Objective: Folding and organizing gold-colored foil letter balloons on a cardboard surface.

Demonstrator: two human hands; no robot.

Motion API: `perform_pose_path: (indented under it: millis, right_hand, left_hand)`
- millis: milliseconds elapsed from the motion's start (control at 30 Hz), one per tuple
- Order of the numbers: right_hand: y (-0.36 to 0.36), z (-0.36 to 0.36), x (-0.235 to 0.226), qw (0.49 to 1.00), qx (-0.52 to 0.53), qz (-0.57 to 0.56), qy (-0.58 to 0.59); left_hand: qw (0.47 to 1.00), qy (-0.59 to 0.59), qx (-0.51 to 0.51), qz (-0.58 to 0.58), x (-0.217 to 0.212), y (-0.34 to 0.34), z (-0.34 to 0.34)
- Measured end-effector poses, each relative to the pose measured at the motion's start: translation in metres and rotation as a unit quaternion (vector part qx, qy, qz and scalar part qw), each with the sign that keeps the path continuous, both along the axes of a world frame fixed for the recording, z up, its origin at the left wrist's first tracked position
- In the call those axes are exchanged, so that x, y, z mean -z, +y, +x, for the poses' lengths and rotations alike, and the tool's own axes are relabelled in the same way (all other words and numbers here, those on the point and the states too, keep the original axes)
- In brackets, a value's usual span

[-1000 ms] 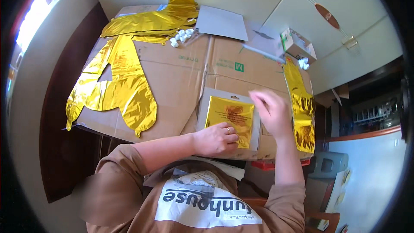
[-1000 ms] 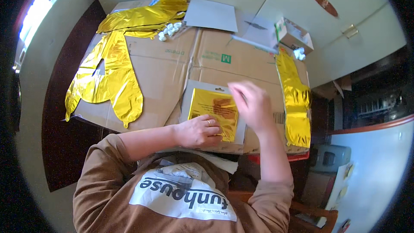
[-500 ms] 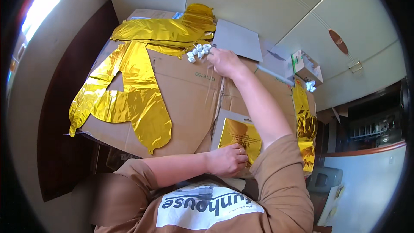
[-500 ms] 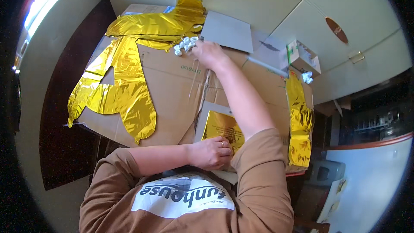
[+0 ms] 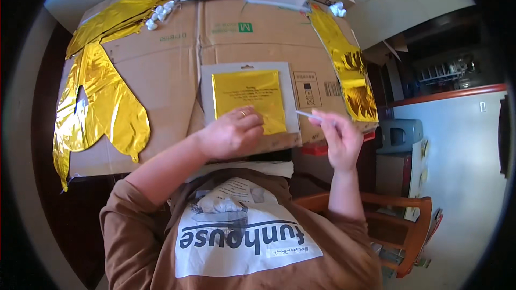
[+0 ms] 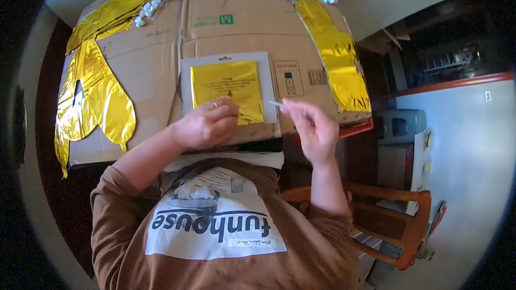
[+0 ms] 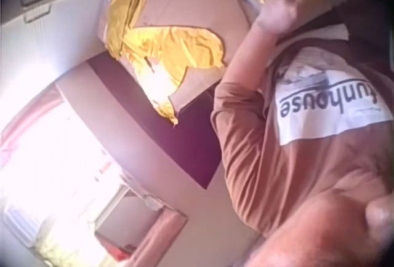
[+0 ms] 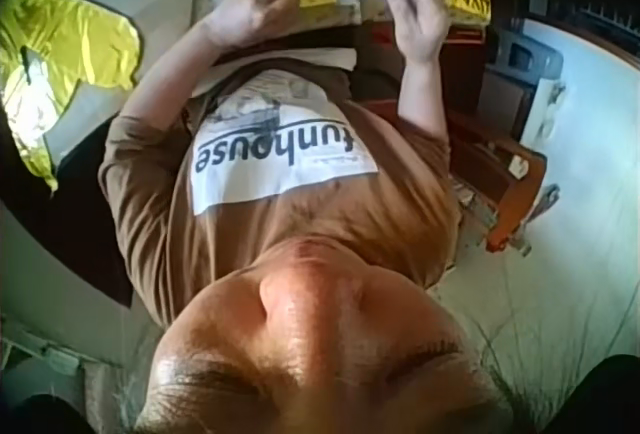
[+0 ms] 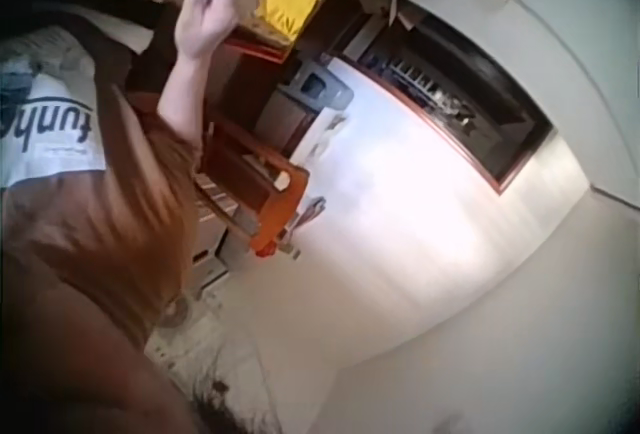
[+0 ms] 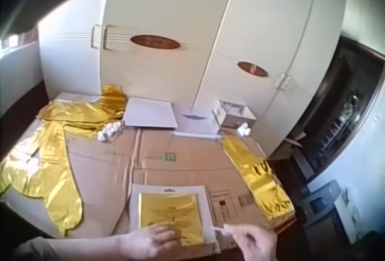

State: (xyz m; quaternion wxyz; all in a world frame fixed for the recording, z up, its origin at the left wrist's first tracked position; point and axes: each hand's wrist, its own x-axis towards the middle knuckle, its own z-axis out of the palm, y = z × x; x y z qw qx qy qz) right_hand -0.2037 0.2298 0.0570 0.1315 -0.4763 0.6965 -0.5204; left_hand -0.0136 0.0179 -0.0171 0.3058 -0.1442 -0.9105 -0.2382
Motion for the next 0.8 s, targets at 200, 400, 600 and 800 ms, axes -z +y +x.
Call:
perform_pose_path:
  millis: [200,400,600,800]
  right_hand:
    - [0.049,0.057,0.040,0.976,-0.035,-0.113,0.183]
    - [0.016,0.044,0.069,0.901,-0.050,-0.112,0.415]
    - [0.004,0.020,0.070,0.896,-0.026,-0.039,0.442]
    - [-0.005,0.005,0.062,0.956,-0.061,0.002,0.286]
  left_hand:
    - [1.000,-0.011,-0.008,-0.006,-0.005,0.004,0.001]
    - [0.999,-0.002,-0.026,-0.021,-0.008,0.010,0.000]
    - [0.999,-0.022,-0.020,-0.037,-0.010,0.013,-0.002]
    - [0.999,-0.049,-0.009,-0.005,-0.010,0.009,-0.003]
